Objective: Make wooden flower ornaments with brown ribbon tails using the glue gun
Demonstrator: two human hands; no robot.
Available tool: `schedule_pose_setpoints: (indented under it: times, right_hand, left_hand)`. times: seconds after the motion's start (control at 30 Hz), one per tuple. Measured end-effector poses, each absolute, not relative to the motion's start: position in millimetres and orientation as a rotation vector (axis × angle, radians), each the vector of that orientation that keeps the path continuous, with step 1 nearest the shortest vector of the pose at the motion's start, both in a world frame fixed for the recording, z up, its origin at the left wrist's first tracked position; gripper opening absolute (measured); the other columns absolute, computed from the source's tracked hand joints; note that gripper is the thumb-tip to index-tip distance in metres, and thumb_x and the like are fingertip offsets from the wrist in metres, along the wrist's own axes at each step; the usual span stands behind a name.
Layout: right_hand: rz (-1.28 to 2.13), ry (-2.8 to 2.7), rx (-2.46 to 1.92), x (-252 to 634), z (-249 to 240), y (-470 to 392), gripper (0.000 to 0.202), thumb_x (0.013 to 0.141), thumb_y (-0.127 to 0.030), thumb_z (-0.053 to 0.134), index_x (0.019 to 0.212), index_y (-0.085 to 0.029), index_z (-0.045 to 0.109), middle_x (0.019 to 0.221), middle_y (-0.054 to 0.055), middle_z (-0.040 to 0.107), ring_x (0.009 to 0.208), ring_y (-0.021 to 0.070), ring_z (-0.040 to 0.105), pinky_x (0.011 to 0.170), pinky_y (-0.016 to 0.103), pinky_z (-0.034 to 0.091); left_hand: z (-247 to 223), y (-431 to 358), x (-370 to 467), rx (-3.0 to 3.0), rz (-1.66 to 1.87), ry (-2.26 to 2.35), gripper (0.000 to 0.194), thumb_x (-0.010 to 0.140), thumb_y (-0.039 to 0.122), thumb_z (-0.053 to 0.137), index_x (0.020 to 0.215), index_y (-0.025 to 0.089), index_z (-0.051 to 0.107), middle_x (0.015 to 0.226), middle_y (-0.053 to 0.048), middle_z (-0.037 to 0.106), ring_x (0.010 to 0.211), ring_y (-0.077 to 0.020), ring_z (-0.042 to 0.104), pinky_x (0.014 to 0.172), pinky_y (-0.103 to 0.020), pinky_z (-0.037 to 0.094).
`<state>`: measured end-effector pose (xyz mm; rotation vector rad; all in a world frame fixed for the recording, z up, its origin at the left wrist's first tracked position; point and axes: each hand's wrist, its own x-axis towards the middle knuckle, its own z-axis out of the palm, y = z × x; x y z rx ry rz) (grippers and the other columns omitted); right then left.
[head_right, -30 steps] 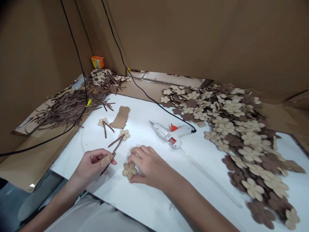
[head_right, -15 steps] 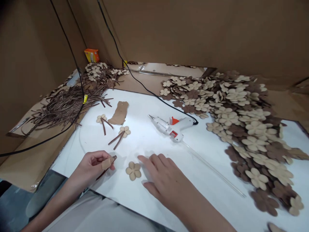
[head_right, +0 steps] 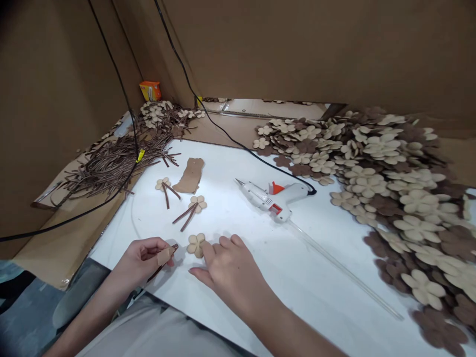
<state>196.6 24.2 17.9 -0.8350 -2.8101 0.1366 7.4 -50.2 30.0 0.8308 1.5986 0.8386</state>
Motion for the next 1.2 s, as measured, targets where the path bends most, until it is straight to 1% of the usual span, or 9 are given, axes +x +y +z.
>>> schedule_pose_setpoints:
  times: [0.1,0.2,0.3,0.37,0.47,0.6,0.7,0.87,1.2]
  right_hand:
    - [0.296,-2.792,-0.907,204,25,26,0.024,0.075,-0.038,0.067,0.068,-0.018,0.055,0.055,-0.001,0.056,0.058,0.0172,0.052,0.06,0.029,0.032]
    - [0.355,-2.785,-0.979,213,34,33,0.02,0.08,-0.032,0.061,0.068,-0.018,0.053,0.056,0.0,0.055,0.059,0.0179,0.052,0.058,0.028,0.033]
    - [0.467,-2.747,-1.045,213,39,38,0.011,0.084,-0.027,0.055,0.077,-0.019,0.054,0.059,0.0,0.055,0.061,0.0178,0.052,0.057,0.027,0.036]
    - [0.533,-2.708,-1.038,211,40,40,0.006,0.085,-0.024,0.052,0.089,-0.02,0.055,0.065,0.0,0.056,0.064,0.0176,0.053,0.057,0.026,0.038]
    - [0.601,-2.679,-0.946,208,35,42,0.02,0.085,-0.019,0.049,0.104,-0.021,0.054,0.07,0.001,0.058,0.071,0.0181,0.053,0.062,0.027,0.04]
    - [0.752,-2.625,-0.907,204,24,40,0.022,0.085,-0.019,0.051,0.107,-0.022,0.054,0.07,0.001,0.059,0.077,0.0189,0.051,0.07,0.03,0.041]
    - [0.858,-2.535,-0.94,200,20,37,0.018,0.086,-0.019,0.05,0.102,-0.023,0.056,0.074,0.001,0.061,0.077,0.0175,0.05,0.071,0.029,0.041]
    - [1.027,-2.367,-1.234,194,25,35,0.015,0.087,-0.022,0.046,0.088,-0.024,0.061,0.06,-0.001,0.053,0.066,0.0159,0.052,0.057,0.025,0.041]
    - [1.325,-2.2,-1.338,190,30,39,0.015,0.082,-0.028,0.053,0.075,-0.025,0.066,0.056,-0.002,0.051,0.067,0.0164,0.053,0.057,0.025,0.042]
  left_hand:
    - [28,-49,2,0.844,0.849,1.638,0.024,0.072,0.036,0.063,0.063,0.014,0.059,0.061,-0.001,0.062,0.056,-0.0093,0.049,0.052,-0.018,0.034]
    - [29,-40,3,0.905,0.841,1.588,0.023,0.073,0.035,0.063,0.065,0.014,0.06,0.063,-0.002,0.064,0.06,-0.0116,0.053,0.055,-0.02,0.038]
    - [30,-27,4,0.987,0.824,1.508,0.019,0.072,0.031,0.063,0.066,0.013,0.061,0.063,-0.003,0.064,0.06,-0.012,0.055,0.058,-0.021,0.04]
    - [31,-18,3,1.03,0.772,1.473,0.016,0.071,0.028,0.063,0.067,0.013,0.062,0.063,-0.002,0.064,0.058,-0.0111,0.053,0.057,-0.021,0.04]
    - [32,-6,-2,1.076,0.642,1.402,0.015,0.072,0.026,0.061,0.066,0.012,0.063,0.06,-0.002,0.063,0.053,-0.0087,0.048,0.052,-0.019,0.036]
    - [34,5,-4,1.116,0.51,1.35,0.015,0.073,0.023,0.06,0.064,0.011,0.064,0.059,-0.001,0.061,0.051,-0.0072,0.044,0.049,-0.018,0.031]
    - [35,9,-2,1.128,0.473,1.311,0.018,0.073,0.025,0.06,0.064,0.01,0.065,0.059,-0.002,0.061,0.052,-0.0077,0.045,0.049,-0.019,0.031]
    - [36,13,2,1.1,0.503,1.304,0.014,0.071,0.023,0.063,0.066,0.01,0.067,0.062,-0.003,0.062,0.058,-0.0107,0.05,0.055,-0.02,0.036]
    - [35,12,1,1.054,0.483,1.266,0.013,0.07,0.025,0.064,0.067,0.014,0.069,0.064,-0.003,0.066,0.059,-0.0117,0.054,0.051,-0.019,0.035]
